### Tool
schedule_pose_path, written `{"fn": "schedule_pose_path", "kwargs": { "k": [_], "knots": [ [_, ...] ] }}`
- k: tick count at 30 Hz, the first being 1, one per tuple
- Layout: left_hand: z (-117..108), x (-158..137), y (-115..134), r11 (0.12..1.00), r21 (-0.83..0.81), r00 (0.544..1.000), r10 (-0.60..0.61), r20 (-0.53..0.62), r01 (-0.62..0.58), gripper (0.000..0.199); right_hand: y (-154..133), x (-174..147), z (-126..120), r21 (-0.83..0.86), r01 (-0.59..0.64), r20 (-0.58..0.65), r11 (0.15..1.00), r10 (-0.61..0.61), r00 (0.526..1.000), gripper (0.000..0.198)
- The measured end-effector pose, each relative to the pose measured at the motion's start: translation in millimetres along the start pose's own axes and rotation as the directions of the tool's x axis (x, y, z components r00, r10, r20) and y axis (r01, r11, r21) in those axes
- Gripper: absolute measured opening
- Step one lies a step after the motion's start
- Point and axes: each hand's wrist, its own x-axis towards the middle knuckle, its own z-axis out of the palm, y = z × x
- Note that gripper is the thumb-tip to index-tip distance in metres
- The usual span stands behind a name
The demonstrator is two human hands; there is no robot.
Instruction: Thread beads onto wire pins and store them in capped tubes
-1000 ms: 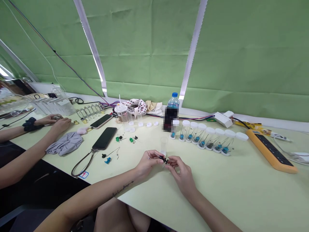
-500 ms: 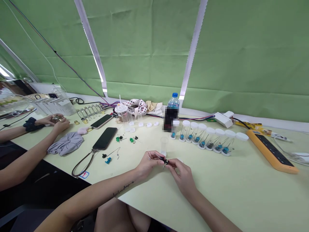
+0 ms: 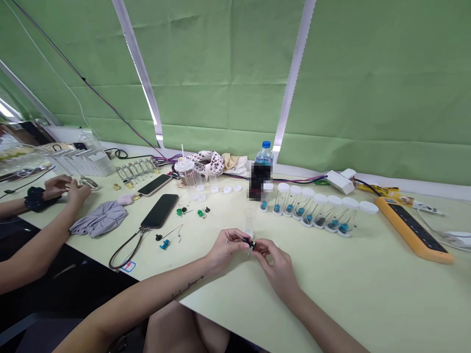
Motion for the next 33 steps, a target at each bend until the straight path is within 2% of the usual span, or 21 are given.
{"fn": "schedule_pose_path", "kwargs": {
  "k": [9, 18, 22, 26, 33],
  "knots": [
    [0, -1, 0, 1.000, -0.011, 1.000, -0.003, 0.027, 0.003, 0.027, -1, -1, -1, 0.004, -0.008, 0.020, 1.000, 0.007, 1.000, 0.014],
    [1, -1, 2, 1.000, -0.012, 1.000, -0.027, 0.008, 0.027, 0.030, -4, 0, -4, 0.009, -0.058, 0.087, 0.998, 0.057, 0.995, 0.021],
    [1, -1, 2, 1.000, -0.005, 1.000, -0.015, -0.003, 0.015, 0.029, 1, -3, -3, 0.093, -0.082, 0.072, 0.992, 0.076, 0.995, 0.028],
    [0, 0, 1, 1.000, 0.003, 1.000, -0.007, -0.019, 0.007, 0.029, 5, -5, -2, 0.185, -0.044, 0.053, 0.982, 0.034, 0.998, 0.034],
    [1, -1, 0, 1.000, 0.002, 1.000, -0.015, -0.007, 0.015, 0.030, 6, -7, -3, 0.185, -0.047, 0.060, 0.982, 0.036, 0.998, 0.035]
  ]
}}
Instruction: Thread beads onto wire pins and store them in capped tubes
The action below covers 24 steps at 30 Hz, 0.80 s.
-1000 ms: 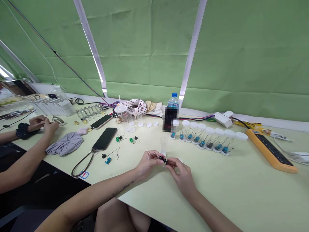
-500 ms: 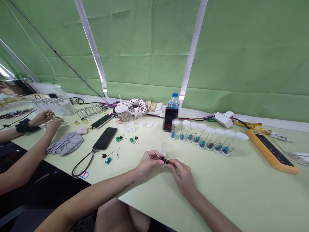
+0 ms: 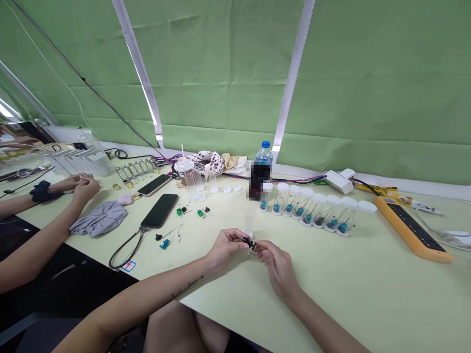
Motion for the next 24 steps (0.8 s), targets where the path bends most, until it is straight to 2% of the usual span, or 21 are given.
{"fn": "schedule_pose_path", "kwargs": {
  "k": [5, 9, 14, 20, 24],
  "knots": [
    [0.4, -0.2, 1.2, 1.000, 0.004, 1.000, 0.001, 0.012, -0.001, 0.029, -1.8, 1.1, 0.9, -0.028, -0.022, 0.021, 0.999, 0.022, 1.000, 0.037],
    [-0.1, 0.9, 0.6, 1.000, 0.007, 1.000, -0.002, -0.022, 0.002, 0.030, -3.5, 2.1, 1.6, -0.023, -0.051, -0.020, 0.998, 0.051, 0.998, 0.036],
    [1.1, 0.2, 1.6, 1.000, 0.002, 1.000, -0.005, -0.015, 0.005, 0.032, -2.4, 1.6, 1.1, -0.031, 0.003, -0.011, 1.000, -0.003, 1.000, 0.038],
    [2.4, -0.6, 2.7, 1.000, 0.009, 0.999, -0.003, -0.036, 0.003, 0.031, -1.0, 1.5, 0.9, -0.036, -0.044, -0.048, 0.998, 0.042, 0.998, 0.040],
    [1.5, -0.5, 2.4, 1.000, 0.005, 1.000, -0.001, -0.029, 0.001, 0.031, -1.5, 1.5, 0.4, -0.029, -0.002, -0.020, 1.000, 0.001, 1.000, 0.042]
  ]
}}
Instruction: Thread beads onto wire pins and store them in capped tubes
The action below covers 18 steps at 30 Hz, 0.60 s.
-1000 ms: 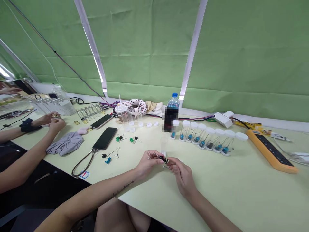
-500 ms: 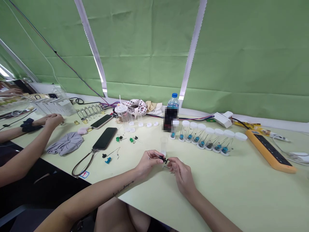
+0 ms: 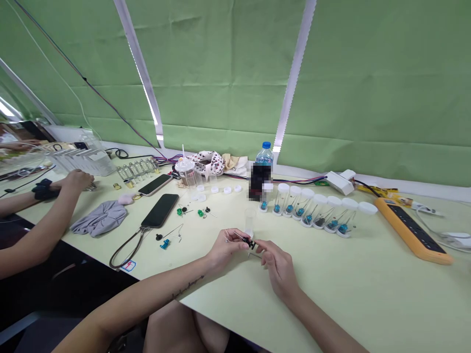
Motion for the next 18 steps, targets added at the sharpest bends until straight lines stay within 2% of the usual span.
{"fn": "schedule_pose_path", "kwargs": {
  "k": [5, 11, 16, 18],
  "knots": [
    [-0.9, 0.5, 0.4, 1.000, 0.003, 1.000, 0.006, -0.006, -0.006, 0.029, -2.9, 0.5, -0.8, -0.016, -0.038, -0.007, 0.999, 0.038, 0.999, 0.041],
    [-2.0, 1.7, -1.9, 1.000, -0.003, 1.000, 0.009, -0.018, -0.009, 0.030, -3.3, 1.0, -0.5, -0.032, 0.012, 0.015, 0.999, -0.012, 1.000, 0.044],
    [-2.2, 2.0, -2.7, 1.000, -0.008, 1.000, 0.011, -0.026, -0.011, 0.029, -3.1, 1.0, -0.9, -0.018, -0.035, -0.003, 0.999, 0.035, 0.999, 0.040],
    [-2.0, 1.9, -2.3, 1.000, -0.013, 1.000, 0.009, -0.021, -0.010, 0.029, -3.0, 0.6, -1.1, -0.007, -0.017, -0.004, 1.000, 0.017, 1.000, 0.042]
  ]
}}
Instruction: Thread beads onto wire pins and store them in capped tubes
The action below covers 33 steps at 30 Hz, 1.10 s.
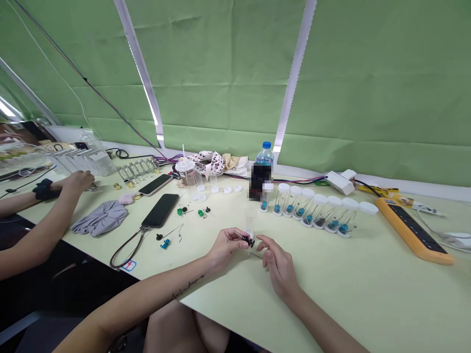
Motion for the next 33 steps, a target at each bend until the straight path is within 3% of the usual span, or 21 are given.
{"fn": "schedule_pose_path", "kwargs": {
  "k": [15, 21, 26, 33],
  "knots": [
    [-0.2, -0.2, 0.6, 1.000, -0.004, 1.000, -0.007, -0.004, 0.007, 0.029, -0.2, -0.2, 0.0, -0.053, 0.040, 0.026, 0.998, -0.038, 0.999, 0.044],
    [-0.4, 0.1, -0.2, 1.000, -0.003, 1.000, -0.010, 0.002, 0.010, 0.029, -2.8, 1.7, 3.7, -0.109, -0.032, -0.028, 0.994, 0.029, 0.999, 0.033],
    [0.0, -1.5, -0.7, 1.000, -0.004, 0.998, -0.012, 0.059, 0.013, 0.032, -0.6, 2.9, 6.0, -0.223, 0.062, 0.009, 0.973, -0.061, 0.998, 0.020],
    [-1.7, -0.9, -1.1, 0.997, 0.081, 0.997, 0.006, 0.073, -0.012, 0.032, 5.6, 0.4, 6.2, -0.303, 0.167, 0.074, 0.938, -0.151, 0.986, 0.016]
  ]
}}
